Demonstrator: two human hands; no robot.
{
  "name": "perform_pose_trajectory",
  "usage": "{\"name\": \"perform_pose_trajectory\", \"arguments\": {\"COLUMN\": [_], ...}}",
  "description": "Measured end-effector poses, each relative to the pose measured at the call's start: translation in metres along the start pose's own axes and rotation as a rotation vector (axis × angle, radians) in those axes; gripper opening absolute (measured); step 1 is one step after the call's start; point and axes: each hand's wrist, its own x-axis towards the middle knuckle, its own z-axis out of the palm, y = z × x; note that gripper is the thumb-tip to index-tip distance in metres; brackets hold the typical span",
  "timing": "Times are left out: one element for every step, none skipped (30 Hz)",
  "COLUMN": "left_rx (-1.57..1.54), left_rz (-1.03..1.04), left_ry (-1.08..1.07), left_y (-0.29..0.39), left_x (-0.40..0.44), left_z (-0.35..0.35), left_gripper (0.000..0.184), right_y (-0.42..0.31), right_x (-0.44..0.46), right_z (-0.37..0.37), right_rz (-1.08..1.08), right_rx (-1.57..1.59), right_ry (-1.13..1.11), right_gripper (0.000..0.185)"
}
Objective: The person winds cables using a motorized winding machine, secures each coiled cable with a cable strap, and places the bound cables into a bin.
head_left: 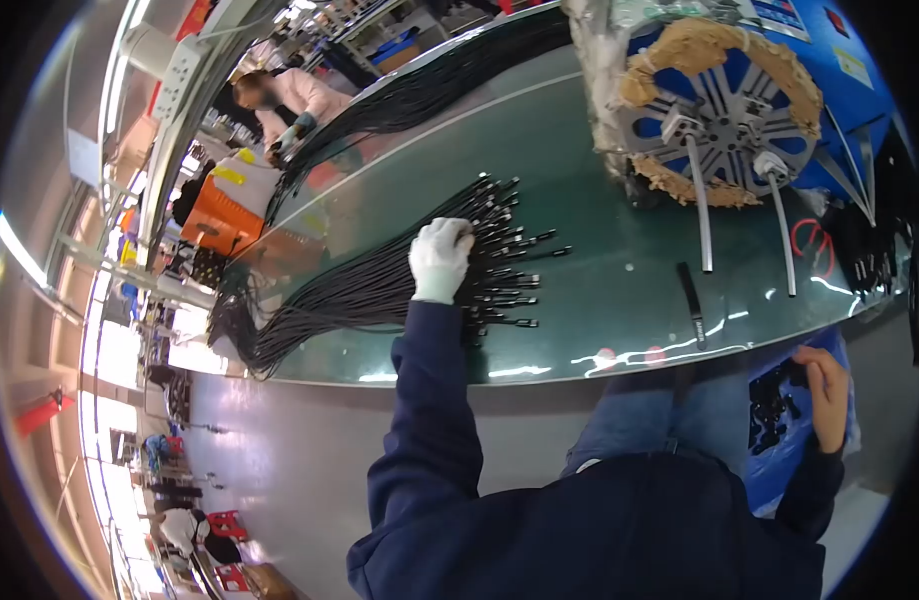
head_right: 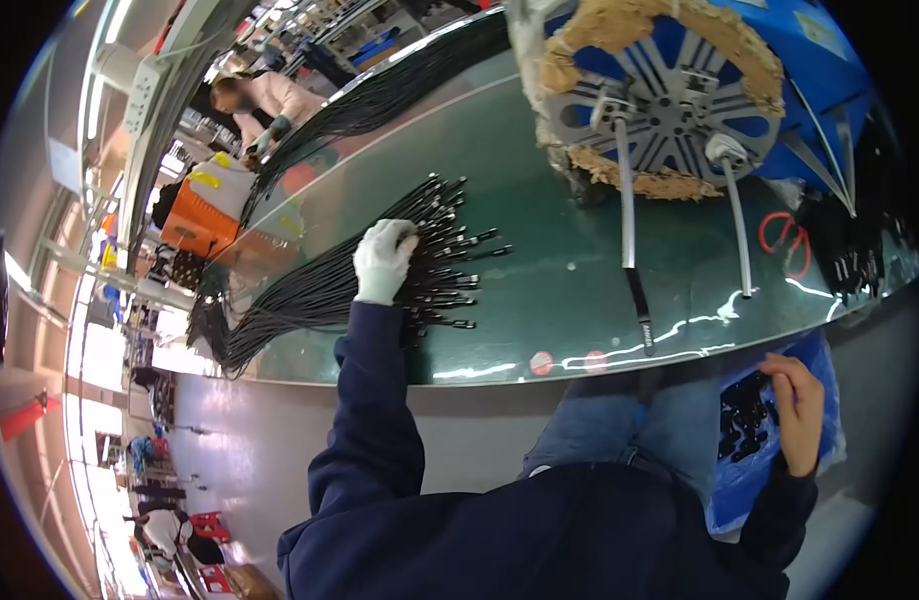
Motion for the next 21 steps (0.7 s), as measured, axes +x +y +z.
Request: {"name": "perform_pose_trajectory", "arguments": {"left_rx": [-0.023, -0.054, -0.041, -0.046, -0.169, -0.276, -0.382, -0.429, -0.477, -0.557, -0.658, -0.736, -0.801, -0.846, -0.952, -0.933, -0.915, -0.925, -0.935, -0.953, -0.922], "left_rz": [-0.005, 0.033, 0.077, 0.061, 0.076, 0.077, 0.129, 0.09, 0.2, 0.308, 0.411, 0.508, 0.547, 0.539, 0.516, 0.493, 0.47, 0.437, 0.402, 0.346, 0.307], "left_ry": [-0.008, 0.07, 0.069, 0.109, 0.206, 0.291, 0.3, 0.22, 0.216, 0.205, 0.197, 0.159, 0.048, -0.06, -0.09, -0.091, -0.088, -0.075, -0.063, -0.072, -0.112], "left_y": [-0.003, -0.007, -0.005, 0.001, 0.011, 0.025, 0.053, 0.077, 0.107, 0.136, 0.161, 0.182, 0.199, 0.216, 0.225, 0.23, 0.232, 0.232, 0.23, 0.229, 0.225], "left_x": [-0.001, -0.003, -0.001, 0.002, 0.004, 0.007, 0.008, 0.004, 0.002, -0.003, -0.008, -0.016, -0.023, -0.031, -0.039, -0.043, -0.045, -0.046, -0.047, -0.049, -0.051], "left_z": [0.001, 0.007, 0.001, -0.003, -0.007, -0.01, -0.026, -0.04, -0.051, -0.059, -0.061, -0.06, -0.059, -0.06, -0.05, -0.048, -0.047, -0.047, -0.047, -0.047, -0.046], "left_gripper": [0.013, 0.01, 0.009, 0.01, 0.01, 0.008, 0.008, 0.012, 0.017, 0.022, 0.022, 0.022, 0.022, 0.021, 0.019, 0.018, 0.017, 0.014, 0.012, 0.012, 0.012], "right_y": [-0.013, -0.021, -0.028, -0.04, -0.05, -0.054, -0.058, -0.066, -0.075, -0.084, -0.091, -0.094, -0.091, -0.085, -0.078, -0.071, -0.065, -0.063, -0.063, -0.063, -0.065], "right_x": [0.002, 0.003, 0.001, 0.006, 0.011, 0.017, 0.022, 0.029, 0.039, 0.05, 0.062, 0.075, 0.088, 0.102, 0.112, 0.116, 0.12, 0.123, 0.122, 0.118, 0.114], "right_z": [0.008, 0.016, 0.021, 0.027, 0.028, 0.032, 0.038, 0.043, 0.048, 0.056, 0.065, 0.078, 0.092, 0.107, 0.12, 0.129, 0.135, 0.136, 0.134, 0.132, 0.128], "right_rz": [0.013, -0.032, -0.067, -0.087, -0.104, -0.175, -0.243, -0.274, -0.311, -0.34, -0.374, -0.41, -0.449, -0.489, -0.525, -0.527, -0.532, -0.539, -0.53, -0.519, -0.509], "right_rx": [0.021, 0.02, -0.007, 0.017, 0.031, 0.046, 0.068, 0.031, -0.006, -0.023, -0.038, -0.084, -0.129, -0.22, -0.31, -0.317, -0.324, -0.333, -0.304, -0.275, -0.246], "right_ry": [-0.011, -0.016, -0.029, -0.081, -0.13, -0.148, -0.165, -0.175, -0.192, -0.165, -0.144, -0.092, -0.039, -0.008, 0.024, 0.017, 0.009, 0.0, -0.006, -0.011, -0.013], "right_gripper": [0.017, 0.017, 0.016, 0.016, 0.015, 0.014, 0.013, 0.012, 0.012, 0.012, 0.011, 0.011, 0.011, 0.013, 0.015, 0.016, 0.016, 0.017, 0.017, 0.016, 0.016]}}
